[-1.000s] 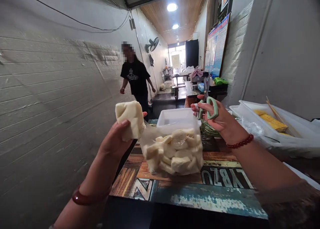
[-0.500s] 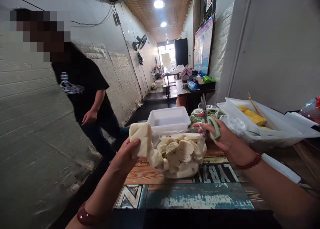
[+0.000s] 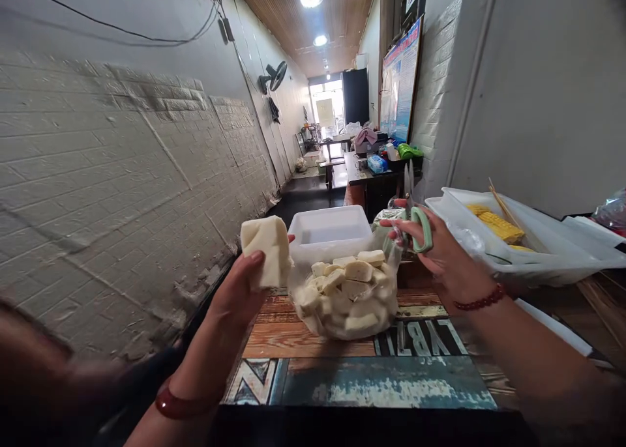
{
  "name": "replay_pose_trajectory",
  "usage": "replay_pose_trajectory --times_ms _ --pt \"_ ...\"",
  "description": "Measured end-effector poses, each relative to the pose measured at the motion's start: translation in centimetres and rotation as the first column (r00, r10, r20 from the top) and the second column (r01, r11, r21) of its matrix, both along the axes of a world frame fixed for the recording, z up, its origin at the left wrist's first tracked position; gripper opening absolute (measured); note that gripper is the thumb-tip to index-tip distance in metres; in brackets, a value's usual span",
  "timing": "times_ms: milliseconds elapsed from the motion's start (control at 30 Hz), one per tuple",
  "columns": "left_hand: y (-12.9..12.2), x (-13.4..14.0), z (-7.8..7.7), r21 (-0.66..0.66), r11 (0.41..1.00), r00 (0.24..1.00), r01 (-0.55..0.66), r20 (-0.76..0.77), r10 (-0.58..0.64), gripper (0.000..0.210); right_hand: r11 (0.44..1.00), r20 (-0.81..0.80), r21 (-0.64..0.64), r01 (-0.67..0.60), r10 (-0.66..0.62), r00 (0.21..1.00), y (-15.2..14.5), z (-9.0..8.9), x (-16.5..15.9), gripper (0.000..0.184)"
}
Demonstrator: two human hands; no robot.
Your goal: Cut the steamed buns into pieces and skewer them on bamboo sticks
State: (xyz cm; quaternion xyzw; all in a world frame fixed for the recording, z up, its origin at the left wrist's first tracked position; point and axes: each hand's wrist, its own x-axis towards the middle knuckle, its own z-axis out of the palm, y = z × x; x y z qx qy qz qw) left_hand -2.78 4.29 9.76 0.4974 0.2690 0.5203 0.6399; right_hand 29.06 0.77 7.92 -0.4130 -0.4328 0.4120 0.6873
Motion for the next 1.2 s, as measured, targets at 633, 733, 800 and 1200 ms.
replay_pose_trajectory --times_ms 633,733,800,1200 --pt "-1.5 -2.3 -3.9 -0.176 0.979 0.989 -0.100 -0.125 0.078 0.055 0.962 0.568 0.058 0.266 -0.251 0.784 -5.4 -2.5 4.2 0.060" --pt "-2.3 -3.6 -3.7 -0.177 0.960 0.969 -0.218 -0.159 0.191 0.049 0.992 0.694 0.050 0.112 -0.115 0.711 -6.8 -1.9 2.3 0.054" --pt "-3.2 -4.5 -3.6 -0.167 0.946 0.955 -0.279 -0.154 0.254 0.054 0.999 0.795 0.047 -0.019 -0.026 0.606 -6.9 -2.0 0.4 0.048" --pt "-11.4 -2.8 -10.8 -0.378 0.922 0.977 -0.089 -0.211 0.008 0.062 0.999 0.996 -0.040 0.011 0.039 0.079 -1.0 -5.1 -2.9 0.047"
